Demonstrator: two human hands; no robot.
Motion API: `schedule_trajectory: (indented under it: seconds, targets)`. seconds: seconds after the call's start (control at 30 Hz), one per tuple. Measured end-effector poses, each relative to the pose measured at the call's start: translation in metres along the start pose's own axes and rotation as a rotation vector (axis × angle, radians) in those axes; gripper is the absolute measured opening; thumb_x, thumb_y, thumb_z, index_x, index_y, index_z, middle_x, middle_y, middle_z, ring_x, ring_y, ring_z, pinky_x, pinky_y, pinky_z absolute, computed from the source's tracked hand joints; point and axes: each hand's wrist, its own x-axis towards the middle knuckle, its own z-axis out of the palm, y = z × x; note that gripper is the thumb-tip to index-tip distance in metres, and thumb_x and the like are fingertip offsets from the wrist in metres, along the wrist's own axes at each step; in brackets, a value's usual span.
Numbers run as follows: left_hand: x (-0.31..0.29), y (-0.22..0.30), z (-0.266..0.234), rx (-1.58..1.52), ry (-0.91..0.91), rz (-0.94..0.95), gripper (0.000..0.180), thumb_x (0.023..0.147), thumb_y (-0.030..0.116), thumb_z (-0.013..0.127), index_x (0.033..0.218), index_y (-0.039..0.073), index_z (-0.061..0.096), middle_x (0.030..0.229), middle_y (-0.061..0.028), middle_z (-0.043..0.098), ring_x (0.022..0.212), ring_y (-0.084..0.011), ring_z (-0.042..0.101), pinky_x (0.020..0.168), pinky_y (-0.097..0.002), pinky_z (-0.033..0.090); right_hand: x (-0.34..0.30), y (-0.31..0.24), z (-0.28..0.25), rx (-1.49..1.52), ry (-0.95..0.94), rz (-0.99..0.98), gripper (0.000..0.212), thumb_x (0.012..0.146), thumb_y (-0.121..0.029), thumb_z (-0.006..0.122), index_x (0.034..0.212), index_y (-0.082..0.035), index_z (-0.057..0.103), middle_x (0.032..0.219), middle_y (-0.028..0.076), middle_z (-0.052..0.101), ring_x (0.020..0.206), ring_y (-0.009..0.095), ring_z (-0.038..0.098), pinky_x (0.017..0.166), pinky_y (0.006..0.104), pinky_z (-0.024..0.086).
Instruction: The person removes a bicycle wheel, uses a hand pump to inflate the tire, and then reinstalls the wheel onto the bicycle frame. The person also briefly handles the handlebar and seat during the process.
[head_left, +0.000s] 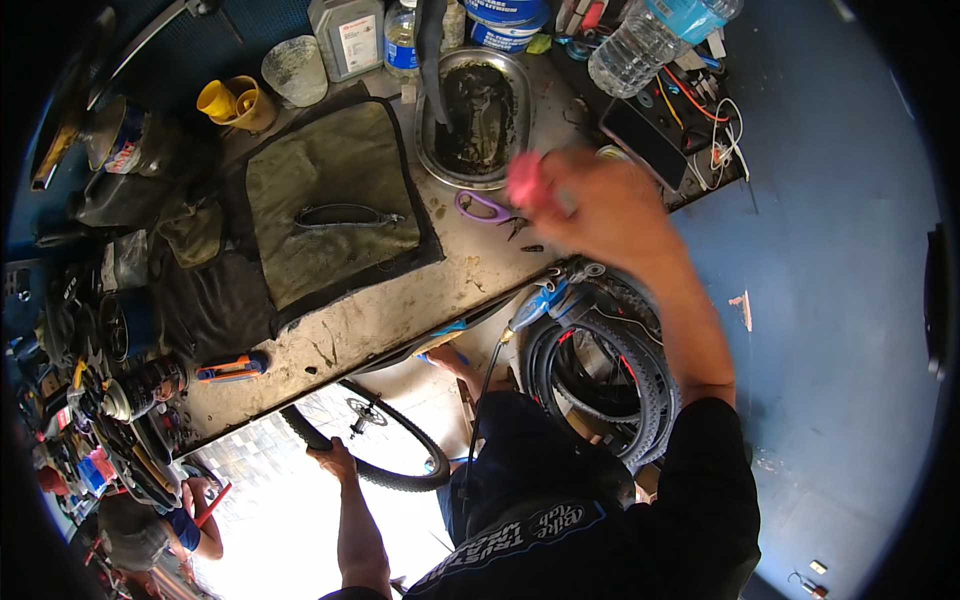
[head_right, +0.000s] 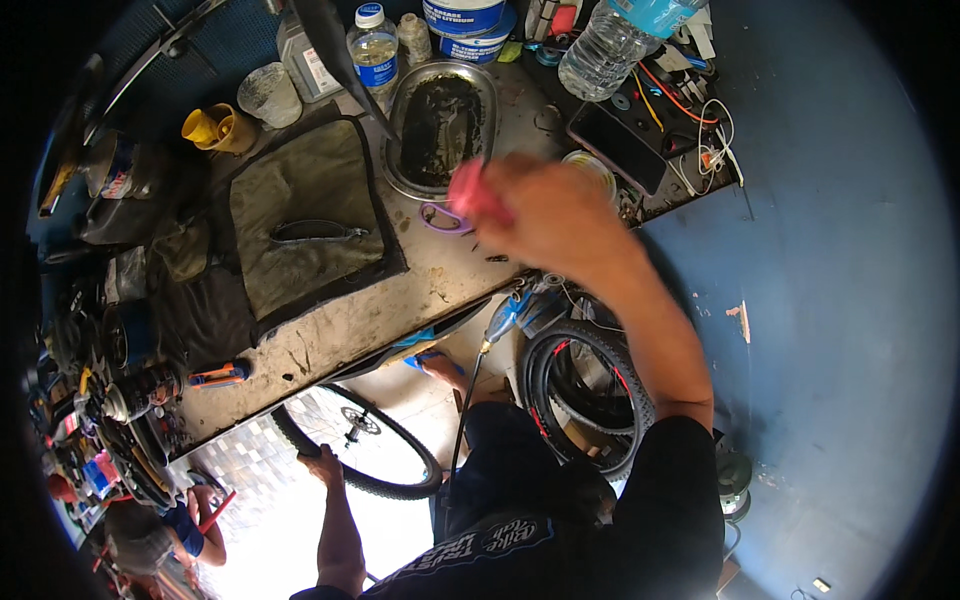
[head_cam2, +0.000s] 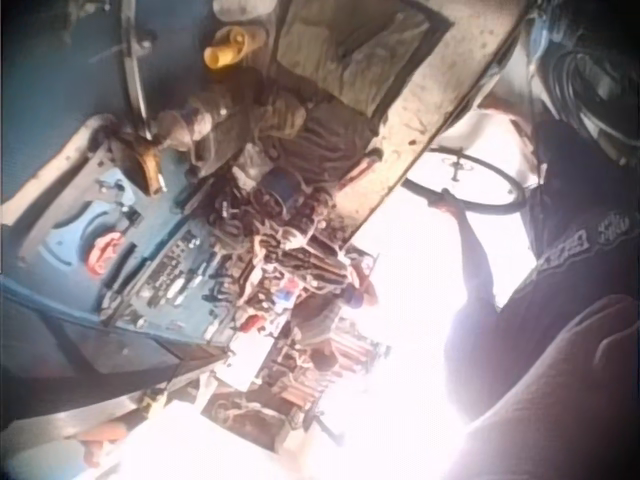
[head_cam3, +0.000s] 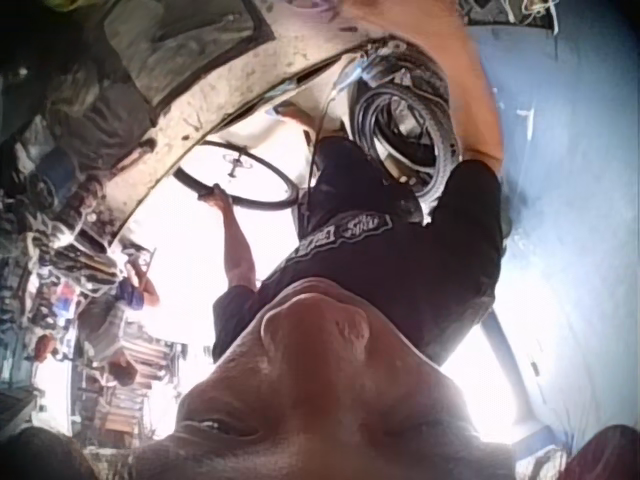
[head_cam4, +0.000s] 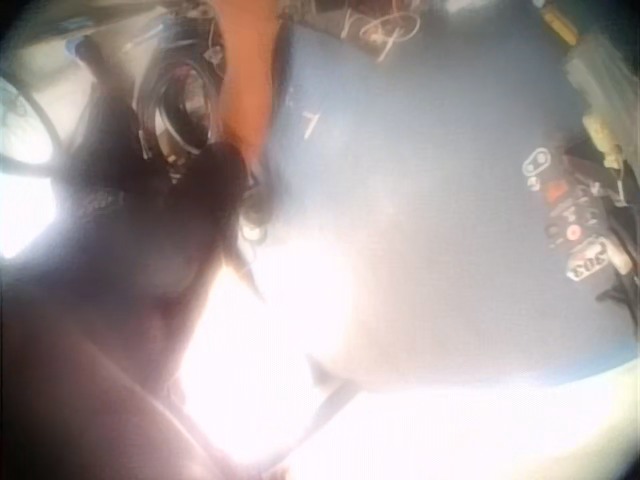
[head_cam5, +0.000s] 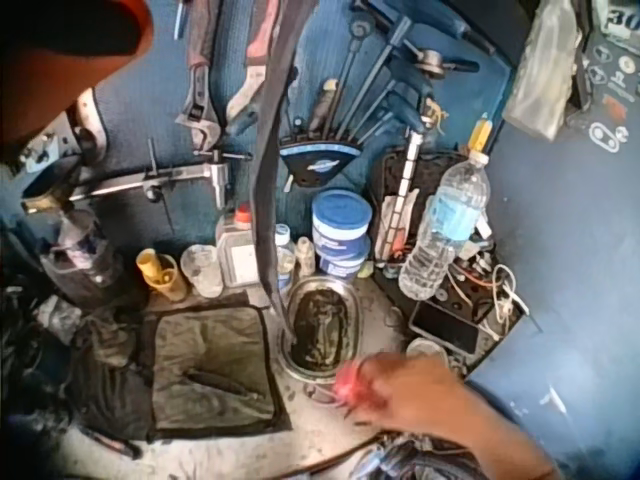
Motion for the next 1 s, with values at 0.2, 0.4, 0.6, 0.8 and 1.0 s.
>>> schedule_trajectory:
  seconds: [0.2,0.4,0.6,0.8,1.0]
  targets:
    - [0.003,-0.007,0.003,0.017,0.039,0.001,0.059,0.081,0.018,0.063,0.129,0.001,0.034,0.101,-0.0314,0.063,0.086,-0.0484,0.065,0.076,-0.0599,0.048,0.006,0.014,-0.052,0.146,0.136,0.262,0.026,0.082,-0.028,0.075,0.098,-0.010,0.067,0.092,0.009,0.071,0.074,0.032,0.069,0.065,0.0432,0.055]
    - [-0.005,0.000,-0.003,-0.025,0.023,-0.014,0.058,0.081,0.020,0.063,0.128,0.001,0.034,0.101,-0.0311,0.064,0.086,-0.0487,0.064,0.079,-0.0605,0.047,-0.002,0.000,-0.008,-0.072,-0.081,0.005,0.033,0.083,-0.028,0.075,0.109,-0.010,0.065,0.102,0.008,0.070,0.088,0.029,0.071,0.072,0.0431,0.057]
    - [0.001,-0.014,-0.001,-0.025,0.036,0.020,0.058,0.081,0.020,0.063,0.129,0.003,0.035,0.104,-0.0309,0.064,0.090,-0.0489,0.065,0.081,-0.0603,0.049,-0.004,-0.041,0.052,-0.119,-0.336,-0.242,0.036,0.085,-0.038,0.075,0.109,-0.013,0.066,0.104,0.006,0.068,0.090,0.030,0.071,0.074,0.0446,0.055]
    - [-0.003,-0.018,-0.006,-0.034,0.066,0.048,0.062,0.081,0.021,0.066,0.132,0.003,0.036,0.103,-0.0300,0.064,0.089,-0.0487,0.064,0.079,-0.0587,0.049,-0.004,-0.034,0.040,-0.093,-0.239,-0.059,0.030,0.088,-0.036,0.071,0.096,-0.008,0.070,0.097,0.012,0.072,0.090,0.033,0.071,0.076,0.0472,0.056]
    - [-0.014,-0.038,-0.020,-0.064,0.090,0.049,0.059,0.081,0.021,0.068,0.129,0.002,0.039,0.096,-0.0294,0.064,0.085,-0.0484,0.064,0.077,-0.0568,0.049,-0.023,-0.015,0.060,-0.432,-0.402,-0.046,0.015,0.076,-0.019,0.073,0.087,-0.007,0.073,0.090,0.016,0.073,0.087,0.033,0.072,0.075,0.0466,0.057]
